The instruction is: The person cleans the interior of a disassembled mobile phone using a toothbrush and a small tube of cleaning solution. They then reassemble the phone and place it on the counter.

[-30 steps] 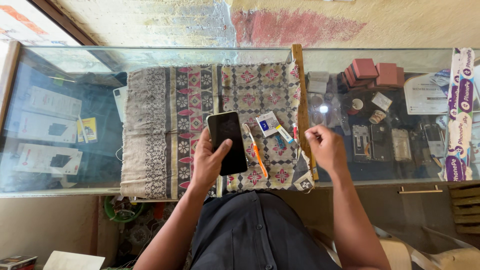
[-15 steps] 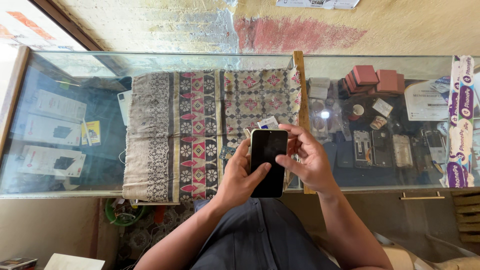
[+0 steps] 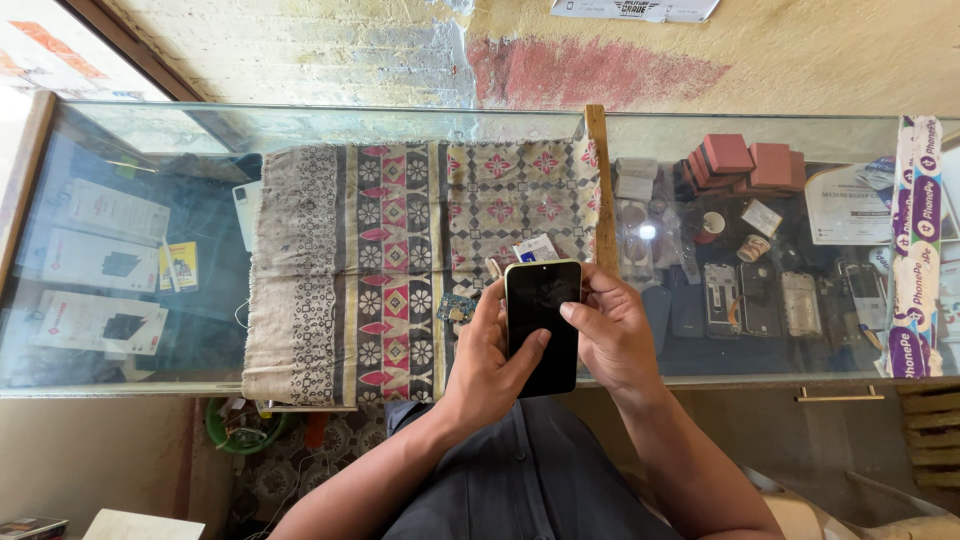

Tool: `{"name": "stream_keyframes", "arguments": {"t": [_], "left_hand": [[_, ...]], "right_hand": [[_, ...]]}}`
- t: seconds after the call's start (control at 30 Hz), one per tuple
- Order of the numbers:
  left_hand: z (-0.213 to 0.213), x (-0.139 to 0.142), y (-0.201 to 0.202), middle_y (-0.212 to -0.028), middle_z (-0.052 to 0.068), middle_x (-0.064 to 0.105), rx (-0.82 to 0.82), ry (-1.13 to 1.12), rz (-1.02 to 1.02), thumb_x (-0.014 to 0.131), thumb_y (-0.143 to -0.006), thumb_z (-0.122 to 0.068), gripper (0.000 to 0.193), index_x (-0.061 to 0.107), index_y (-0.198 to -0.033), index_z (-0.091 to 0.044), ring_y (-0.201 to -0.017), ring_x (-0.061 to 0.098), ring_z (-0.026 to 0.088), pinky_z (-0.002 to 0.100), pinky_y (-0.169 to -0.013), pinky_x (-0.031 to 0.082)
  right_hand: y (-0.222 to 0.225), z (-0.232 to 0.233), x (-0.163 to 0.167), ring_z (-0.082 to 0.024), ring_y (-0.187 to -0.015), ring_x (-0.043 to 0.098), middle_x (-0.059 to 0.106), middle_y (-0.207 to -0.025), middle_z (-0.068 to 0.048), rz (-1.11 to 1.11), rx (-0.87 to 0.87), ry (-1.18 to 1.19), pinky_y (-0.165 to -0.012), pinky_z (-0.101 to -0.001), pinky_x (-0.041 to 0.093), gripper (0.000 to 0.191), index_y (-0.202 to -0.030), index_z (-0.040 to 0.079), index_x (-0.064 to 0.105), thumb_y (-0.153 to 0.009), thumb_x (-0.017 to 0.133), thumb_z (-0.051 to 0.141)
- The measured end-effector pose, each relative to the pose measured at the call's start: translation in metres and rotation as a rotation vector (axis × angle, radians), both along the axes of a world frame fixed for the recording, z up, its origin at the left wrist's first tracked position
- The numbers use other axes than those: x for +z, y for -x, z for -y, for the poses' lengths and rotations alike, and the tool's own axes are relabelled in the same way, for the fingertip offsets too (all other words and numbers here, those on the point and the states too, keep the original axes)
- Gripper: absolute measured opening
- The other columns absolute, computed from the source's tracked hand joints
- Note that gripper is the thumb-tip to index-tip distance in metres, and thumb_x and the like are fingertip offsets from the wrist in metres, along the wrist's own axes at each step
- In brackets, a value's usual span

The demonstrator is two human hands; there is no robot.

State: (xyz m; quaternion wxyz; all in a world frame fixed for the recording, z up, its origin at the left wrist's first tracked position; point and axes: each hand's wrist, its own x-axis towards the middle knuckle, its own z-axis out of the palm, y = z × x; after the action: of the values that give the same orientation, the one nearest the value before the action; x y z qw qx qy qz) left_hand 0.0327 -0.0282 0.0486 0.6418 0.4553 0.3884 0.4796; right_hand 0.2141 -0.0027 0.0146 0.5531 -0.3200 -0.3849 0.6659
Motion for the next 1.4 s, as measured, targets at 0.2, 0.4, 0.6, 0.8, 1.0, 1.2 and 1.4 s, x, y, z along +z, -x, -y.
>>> {"name": "stream_keyframes", "arguments": {"t": [0.2,0.4,0.6,0.8,1.0,1.2,1.4], "left_hand": [[0.003,0.005,-0.001,-0.112,0.012,0.071,0.002,-0.094,-0.042,0.064,-0.098,0.002,0.055,0.037,-0.146,0.000,-0.103,0.070,0.013,0.027,-0.084,0.060],[0.006,0.014,-0.001,-0.105,0.014,0.076,0.008,-0.128,-0.125,0.065,-0.098,-0.002,0.056,0.036,-0.147,0.000,-0.094,0.073,0.014,0.029,-0.077,0.061],[0.008,0.020,0.000,-0.088,0.015,0.078,0.066,-0.251,-0.418,0.069,-0.095,-0.011,0.059,0.038,-0.144,0.000,-0.074,0.080,0.023,0.032,-0.061,0.060],[0.011,0.020,-0.002,-0.089,0.016,0.077,0.075,-0.277,-0.372,0.068,-0.096,-0.010,0.060,0.037,-0.145,0.001,-0.071,0.080,0.026,0.034,-0.059,0.059],[0.013,0.018,-0.003,-0.087,0.016,0.076,0.094,-0.338,-0.408,0.068,-0.096,-0.009,0.058,0.038,-0.144,0.000,-0.070,0.078,0.028,0.036,-0.058,0.058],[0.016,0.015,-0.005,-0.087,0.017,0.075,0.115,-0.377,-0.402,0.069,-0.096,-0.008,0.055,0.041,-0.142,0.001,-0.071,0.078,0.029,0.036,-0.059,0.058],[0.019,0.013,-0.007,-0.087,0.017,0.075,0.129,-0.379,-0.431,0.069,-0.096,-0.008,0.055,0.041,-0.142,0.002,-0.072,0.078,0.029,0.036,-0.059,0.058]], "right_hand": [[0.003,0.006,0.013,-0.013,-0.098,0.067,0.071,-0.107,-0.010,-0.015,-0.033,-0.008,-0.093,-0.0306,0.054,0.028,-0.120,-0.006,0.064,-0.092,0.059,-0.003],[0.005,0.008,0.017,-0.011,-0.094,0.067,0.072,-0.105,-0.009,-0.008,-0.079,-0.011,-0.090,-0.0285,0.054,0.025,-0.117,-0.006,0.065,-0.093,0.060,-0.005],[0.004,0.008,0.020,-0.011,-0.094,0.067,0.072,-0.104,-0.008,-0.041,-0.064,-0.045,-0.089,-0.0285,0.054,0.019,-0.113,-0.004,0.066,-0.094,0.062,-0.004],[0.004,0.009,0.022,-0.011,-0.094,0.066,0.072,-0.103,-0.008,-0.047,-0.075,-0.064,-0.090,-0.0280,0.052,0.016,-0.110,-0.004,0.067,-0.094,0.066,-0.002],[0.003,0.010,0.022,-0.011,-0.094,0.066,0.072,-0.103,-0.008,-0.089,-0.076,-0.051,-0.090,-0.0283,0.051,0.019,-0.111,-0.003,0.068,-0.092,0.068,-0.003],[0.004,0.011,0.021,-0.013,-0.096,0.066,0.071,-0.104,-0.007,-0.098,-0.111,-0.070,-0.094,-0.0293,0.051,0.019,-0.110,-0.003,0.069,-0.091,0.069,-0.004],[0.005,0.013,0.019,-0.013,-0.099,0.066,0.070,-0.105,-0.006,-0.102,-0.121,-0.107,-0.097,-0.0294,0.051,0.014,-0.108,-0.003,0.069,-0.094,0.069,-0.005]]}}
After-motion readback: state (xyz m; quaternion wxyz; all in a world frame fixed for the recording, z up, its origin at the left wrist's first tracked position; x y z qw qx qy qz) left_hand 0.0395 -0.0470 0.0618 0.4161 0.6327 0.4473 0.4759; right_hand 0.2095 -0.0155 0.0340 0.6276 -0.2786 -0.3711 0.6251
